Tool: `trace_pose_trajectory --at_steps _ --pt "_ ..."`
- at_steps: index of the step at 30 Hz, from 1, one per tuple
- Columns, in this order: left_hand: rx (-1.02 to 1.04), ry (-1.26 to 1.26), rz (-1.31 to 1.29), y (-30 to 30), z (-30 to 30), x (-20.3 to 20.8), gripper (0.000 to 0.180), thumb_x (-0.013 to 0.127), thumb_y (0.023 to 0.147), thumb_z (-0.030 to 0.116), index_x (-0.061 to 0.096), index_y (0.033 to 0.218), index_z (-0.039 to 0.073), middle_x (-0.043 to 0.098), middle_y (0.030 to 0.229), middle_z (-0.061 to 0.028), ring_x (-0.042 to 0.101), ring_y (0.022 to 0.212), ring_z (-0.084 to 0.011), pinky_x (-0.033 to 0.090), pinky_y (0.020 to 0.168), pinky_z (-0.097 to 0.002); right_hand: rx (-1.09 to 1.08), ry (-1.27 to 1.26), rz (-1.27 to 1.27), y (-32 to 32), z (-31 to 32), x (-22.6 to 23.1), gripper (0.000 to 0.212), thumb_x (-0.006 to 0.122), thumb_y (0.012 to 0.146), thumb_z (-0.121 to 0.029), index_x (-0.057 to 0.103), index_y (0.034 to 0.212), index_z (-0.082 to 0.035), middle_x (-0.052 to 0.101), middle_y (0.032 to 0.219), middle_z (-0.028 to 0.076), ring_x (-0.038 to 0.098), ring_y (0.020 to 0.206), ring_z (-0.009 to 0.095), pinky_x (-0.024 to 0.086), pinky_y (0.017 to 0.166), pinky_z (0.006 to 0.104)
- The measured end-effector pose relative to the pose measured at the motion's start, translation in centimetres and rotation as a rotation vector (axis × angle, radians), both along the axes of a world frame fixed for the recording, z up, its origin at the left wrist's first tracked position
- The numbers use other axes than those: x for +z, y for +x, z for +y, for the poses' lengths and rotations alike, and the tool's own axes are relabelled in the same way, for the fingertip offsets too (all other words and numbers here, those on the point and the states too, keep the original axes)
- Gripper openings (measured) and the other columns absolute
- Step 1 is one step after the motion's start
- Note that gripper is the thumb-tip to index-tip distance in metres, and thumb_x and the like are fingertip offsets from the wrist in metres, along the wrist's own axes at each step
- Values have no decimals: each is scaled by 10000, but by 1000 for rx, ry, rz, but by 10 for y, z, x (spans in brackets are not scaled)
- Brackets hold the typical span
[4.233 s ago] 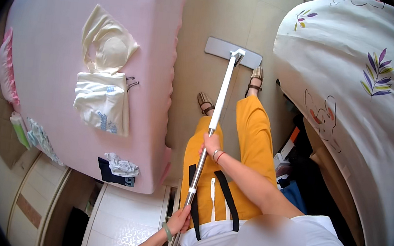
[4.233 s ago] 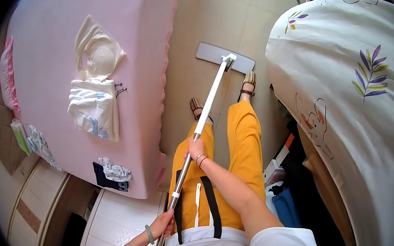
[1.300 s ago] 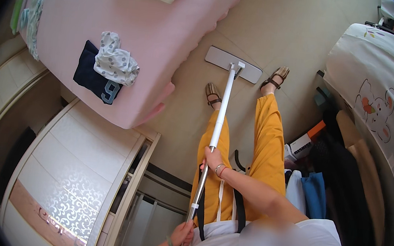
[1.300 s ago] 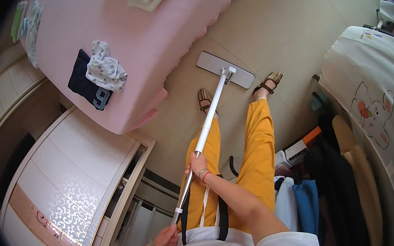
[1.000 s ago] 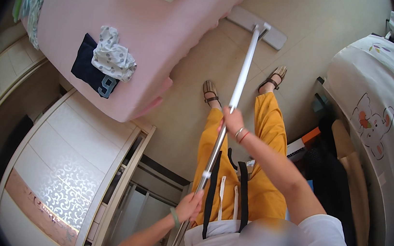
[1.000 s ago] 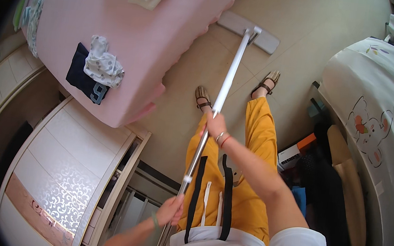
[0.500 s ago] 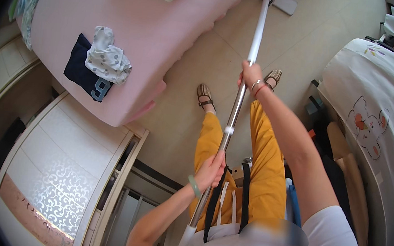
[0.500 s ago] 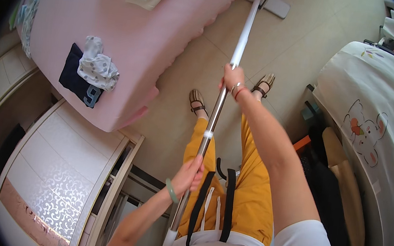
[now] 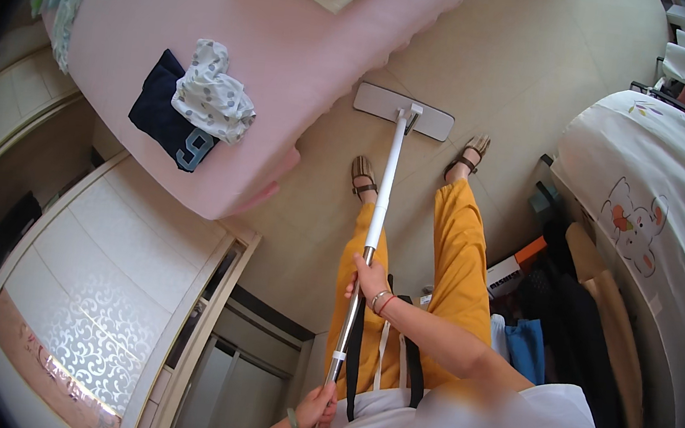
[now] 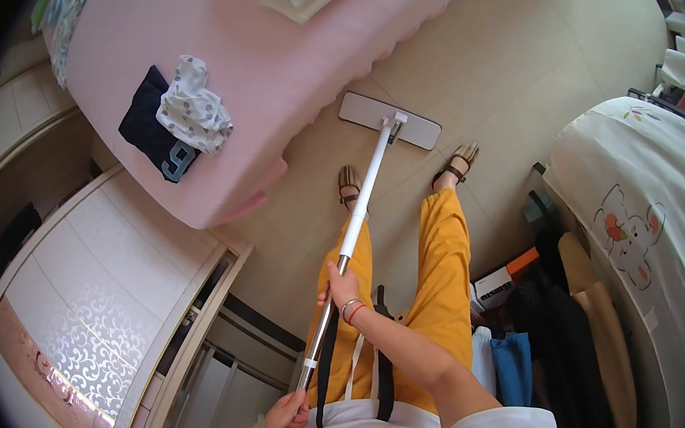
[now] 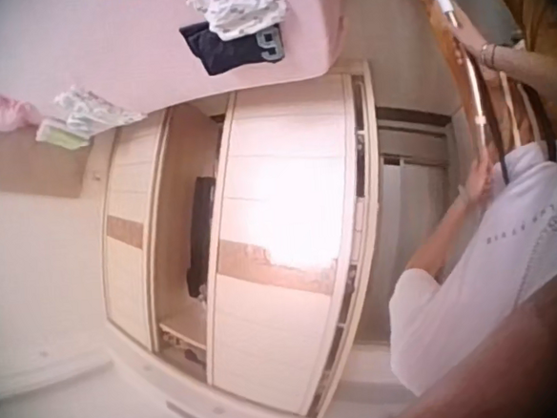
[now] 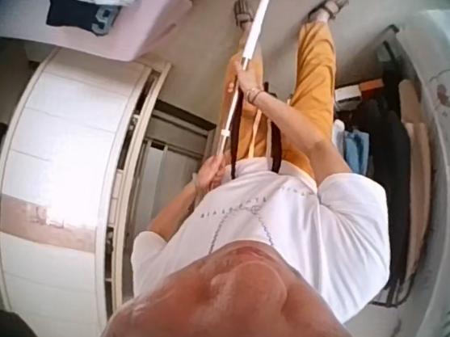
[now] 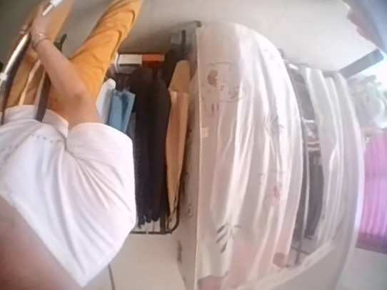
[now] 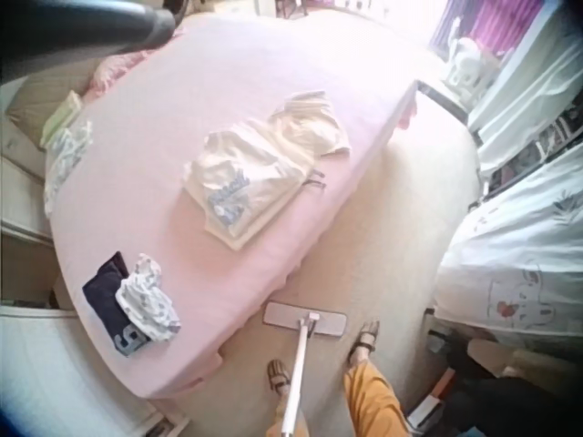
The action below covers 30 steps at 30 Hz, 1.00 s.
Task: The person mops the tiled floor of a bedroom using a flat mop. They move the mop back and forth across the floor, navigating around a bed with a pink sheet and a baby crib. The person cleans the area between the furniture and along the walls.
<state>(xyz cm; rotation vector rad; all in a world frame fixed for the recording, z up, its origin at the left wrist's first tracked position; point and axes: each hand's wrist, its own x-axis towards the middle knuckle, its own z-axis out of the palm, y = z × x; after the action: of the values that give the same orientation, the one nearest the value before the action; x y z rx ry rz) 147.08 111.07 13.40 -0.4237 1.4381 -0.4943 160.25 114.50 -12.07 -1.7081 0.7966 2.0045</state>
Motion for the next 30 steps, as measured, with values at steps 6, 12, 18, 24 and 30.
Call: trace_pose_trajectory --at_steps 6,12,18,24,30 --pt "-165 107 -43 42 29 -27 383 329 940 453 372 800 100 312 535 10 296 397 -87 304 361 -257 -10 75 -29 49 41 -18 289 419 907 -321 363 825 -50 417 554 76 426 339 186 418 311 361" --pt "-136 237 -167 130 108 -113 413 336 928 487 364 789 98 309 536 18 299 396 -80 298 352 -235 37 332 -248 157 133 -100 310 401 898 -280 377 726 -23 421 483 83 457 333 205 423 300 377" --pt "-55 407 -233 184 145 -166 425 343 918 512 379 821 100 323 568 35 285 418 -53 280 376 -198 134 297 -249 233 212 -132 223 415 877 -233 371 804 -26 449 581 76 483 404 185 487 364 383" --pt "1 368 -169 134 100 -150 409 340 925 500 386 817 108 310 562 43 263 414 -44 253 370 -186 182 307 -305 175 169 -122 247 403 881 -241 377 752 -32 449 530 91 475 361 202 459 337 381" --pt "97 168 -113 42 27 -89 425 332 922 512 374 771 117 280 526 41 242 396 -57 235 354 -205 258 273 -246 64 82 -67 248 390 895 -253 363 763 -44 447 501 91 481 330 224 422 304 379"
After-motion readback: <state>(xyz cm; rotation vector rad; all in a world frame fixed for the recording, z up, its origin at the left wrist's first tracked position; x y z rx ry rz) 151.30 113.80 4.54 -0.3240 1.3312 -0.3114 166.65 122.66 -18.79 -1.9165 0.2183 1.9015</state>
